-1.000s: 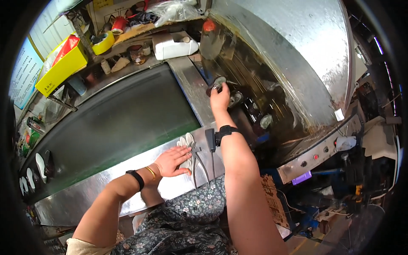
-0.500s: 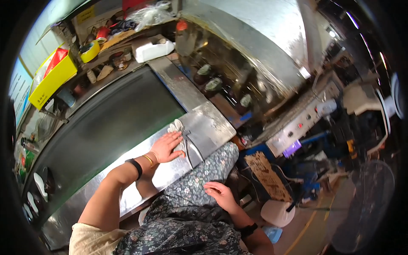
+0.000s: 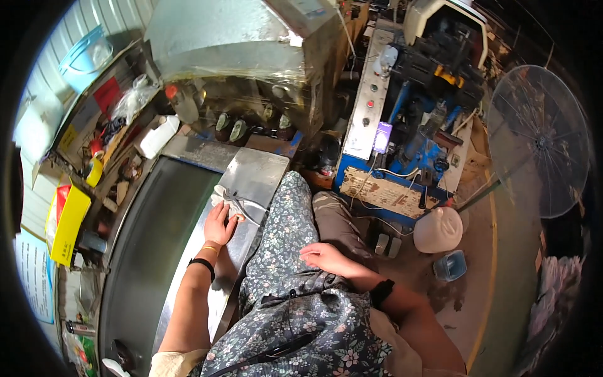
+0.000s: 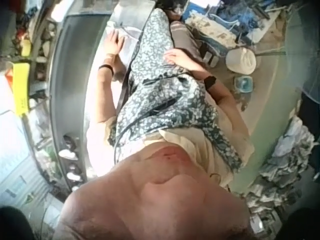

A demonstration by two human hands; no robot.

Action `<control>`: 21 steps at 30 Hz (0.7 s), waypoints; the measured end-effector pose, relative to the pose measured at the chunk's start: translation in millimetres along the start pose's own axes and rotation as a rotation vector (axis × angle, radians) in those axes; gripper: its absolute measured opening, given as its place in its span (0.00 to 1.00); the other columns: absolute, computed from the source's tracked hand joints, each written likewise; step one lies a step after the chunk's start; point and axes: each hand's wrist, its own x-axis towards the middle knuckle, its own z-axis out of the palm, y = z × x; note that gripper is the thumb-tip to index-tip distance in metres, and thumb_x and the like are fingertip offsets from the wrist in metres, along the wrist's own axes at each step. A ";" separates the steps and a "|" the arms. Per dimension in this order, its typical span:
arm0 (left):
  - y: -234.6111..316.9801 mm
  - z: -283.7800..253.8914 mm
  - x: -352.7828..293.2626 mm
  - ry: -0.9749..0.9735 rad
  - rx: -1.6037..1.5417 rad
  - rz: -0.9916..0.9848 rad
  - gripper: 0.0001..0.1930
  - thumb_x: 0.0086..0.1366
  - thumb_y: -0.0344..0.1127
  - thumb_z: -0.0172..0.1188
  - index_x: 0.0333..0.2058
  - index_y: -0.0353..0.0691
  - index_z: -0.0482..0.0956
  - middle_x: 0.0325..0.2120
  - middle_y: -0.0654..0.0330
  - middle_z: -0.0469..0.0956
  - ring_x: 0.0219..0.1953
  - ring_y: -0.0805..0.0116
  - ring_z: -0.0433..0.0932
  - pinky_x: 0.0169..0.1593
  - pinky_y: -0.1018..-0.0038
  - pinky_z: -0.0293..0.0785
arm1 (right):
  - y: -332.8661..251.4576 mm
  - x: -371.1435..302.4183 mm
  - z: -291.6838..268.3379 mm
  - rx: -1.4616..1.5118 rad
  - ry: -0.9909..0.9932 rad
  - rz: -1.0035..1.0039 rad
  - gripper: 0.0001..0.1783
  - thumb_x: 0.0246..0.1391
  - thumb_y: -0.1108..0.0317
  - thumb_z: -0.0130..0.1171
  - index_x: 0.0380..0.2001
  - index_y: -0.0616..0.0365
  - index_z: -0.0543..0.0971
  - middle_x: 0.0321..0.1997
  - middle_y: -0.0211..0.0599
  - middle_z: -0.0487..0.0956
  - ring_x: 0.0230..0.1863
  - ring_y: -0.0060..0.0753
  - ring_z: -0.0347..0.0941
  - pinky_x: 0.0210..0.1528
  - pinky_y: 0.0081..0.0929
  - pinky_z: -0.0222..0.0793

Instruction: Assembling and finishing shoe components at a factory production line.

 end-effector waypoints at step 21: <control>16.2 -46.0 -13.9 0.749 -1.114 -0.940 0.17 0.74 0.42 0.45 0.50 0.39 0.77 0.23 0.70 0.69 0.24 0.82 0.68 0.28 0.83 0.66 | -160.7 -2.3 -77.5 -0.751 0.460 -0.747 0.07 0.55 0.72 0.59 0.36 0.56 0.83 0.33 0.40 0.83 0.32 0.39 0.80 0.34 0.29 0.75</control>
